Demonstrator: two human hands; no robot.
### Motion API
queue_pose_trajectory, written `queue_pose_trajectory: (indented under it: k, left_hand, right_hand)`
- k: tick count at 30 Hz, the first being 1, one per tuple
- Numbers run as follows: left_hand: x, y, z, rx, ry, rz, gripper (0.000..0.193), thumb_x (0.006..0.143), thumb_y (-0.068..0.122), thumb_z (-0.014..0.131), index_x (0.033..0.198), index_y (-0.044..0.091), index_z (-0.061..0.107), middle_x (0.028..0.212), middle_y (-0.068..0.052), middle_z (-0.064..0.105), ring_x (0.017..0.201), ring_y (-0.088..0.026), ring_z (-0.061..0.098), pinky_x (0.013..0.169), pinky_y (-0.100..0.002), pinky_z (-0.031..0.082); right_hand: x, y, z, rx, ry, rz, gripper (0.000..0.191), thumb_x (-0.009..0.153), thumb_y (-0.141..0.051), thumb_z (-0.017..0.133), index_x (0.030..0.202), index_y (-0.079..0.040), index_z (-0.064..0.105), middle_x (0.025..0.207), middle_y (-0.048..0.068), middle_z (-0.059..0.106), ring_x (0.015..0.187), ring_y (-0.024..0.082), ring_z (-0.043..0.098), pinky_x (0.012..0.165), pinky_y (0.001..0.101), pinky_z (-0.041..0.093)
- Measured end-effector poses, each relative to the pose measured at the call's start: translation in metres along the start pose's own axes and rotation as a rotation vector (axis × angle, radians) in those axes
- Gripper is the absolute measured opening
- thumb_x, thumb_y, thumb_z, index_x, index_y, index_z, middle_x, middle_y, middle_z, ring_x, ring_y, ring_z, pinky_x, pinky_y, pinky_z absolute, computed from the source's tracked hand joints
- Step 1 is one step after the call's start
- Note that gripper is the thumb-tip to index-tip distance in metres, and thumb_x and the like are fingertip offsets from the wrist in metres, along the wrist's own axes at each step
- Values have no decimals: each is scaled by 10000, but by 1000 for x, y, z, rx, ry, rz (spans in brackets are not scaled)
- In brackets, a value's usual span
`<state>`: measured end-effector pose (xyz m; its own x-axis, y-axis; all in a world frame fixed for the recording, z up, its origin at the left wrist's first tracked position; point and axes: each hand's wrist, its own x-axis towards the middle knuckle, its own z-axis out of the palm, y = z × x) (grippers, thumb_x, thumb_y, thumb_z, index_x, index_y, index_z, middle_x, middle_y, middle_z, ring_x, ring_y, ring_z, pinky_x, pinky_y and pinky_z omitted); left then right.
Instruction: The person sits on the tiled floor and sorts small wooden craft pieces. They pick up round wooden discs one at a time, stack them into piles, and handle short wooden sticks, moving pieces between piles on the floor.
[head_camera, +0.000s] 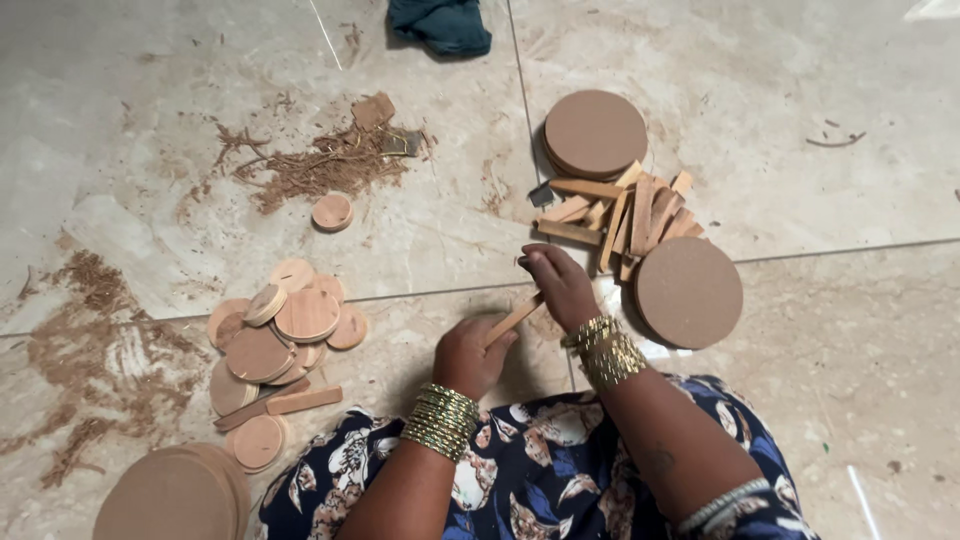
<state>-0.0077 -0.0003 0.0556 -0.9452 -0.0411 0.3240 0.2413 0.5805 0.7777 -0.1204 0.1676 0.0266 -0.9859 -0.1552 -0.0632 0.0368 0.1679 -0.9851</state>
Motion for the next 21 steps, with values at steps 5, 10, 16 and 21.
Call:
queue_pose_trajectory:
  k: [5, 10, 16, 21]
  left_hand:
    - [6, -6, 16, -9, -116, -304, 203, 866, 206, 714, 1019, 73, 718, 976, -162, 748, 927, -366, 711, 803, -457, 576]
    - [4, -12, 20, 44, -144, -276, 207, 881, 189, 717, 1041, 68, 665, 1006, -183, 717, 949, -407, 675, 807, -501, 544]
    - [3, -17, 15, 60, -183, -161, 211, 867, 197, 733, 1037, 87, 676, 963, -172, 722, 906, -395, 689, 774, -488, 553]
    - [1, -18, 7, 11, -182, -289, 191, 844, 220, 744, 960, 77, 692, 879, -165, 737, 816, -357, 726, 723, -449, 585]
  right_hand:
    - [-40, -57, 10, -662, -142, -620, 316, 936, -330, 673, 1079, -66, 769, 1055, 130, 770, 969, 261, 702, 876, 394, 544]
    - [-18, -40, 11, -512, -232, 44, 382, 990, -422, 572, 1033, -111, 790, 867, 95, 804, 783, 229, 790, 820, 328, 609]
    - [29, 32, -22, 97, -147, 582, 347, 955, -356, 618, 1034, -61, 783, 936, 59, 774, 806, 134, 638, 690, 316, 422]
    - [26, 52, -15, 202, 26, 440, 371, 926, -341, 636, 1012, -8, 776, 865, 90, 771, 787, 167, 667, 726, 325, 515]
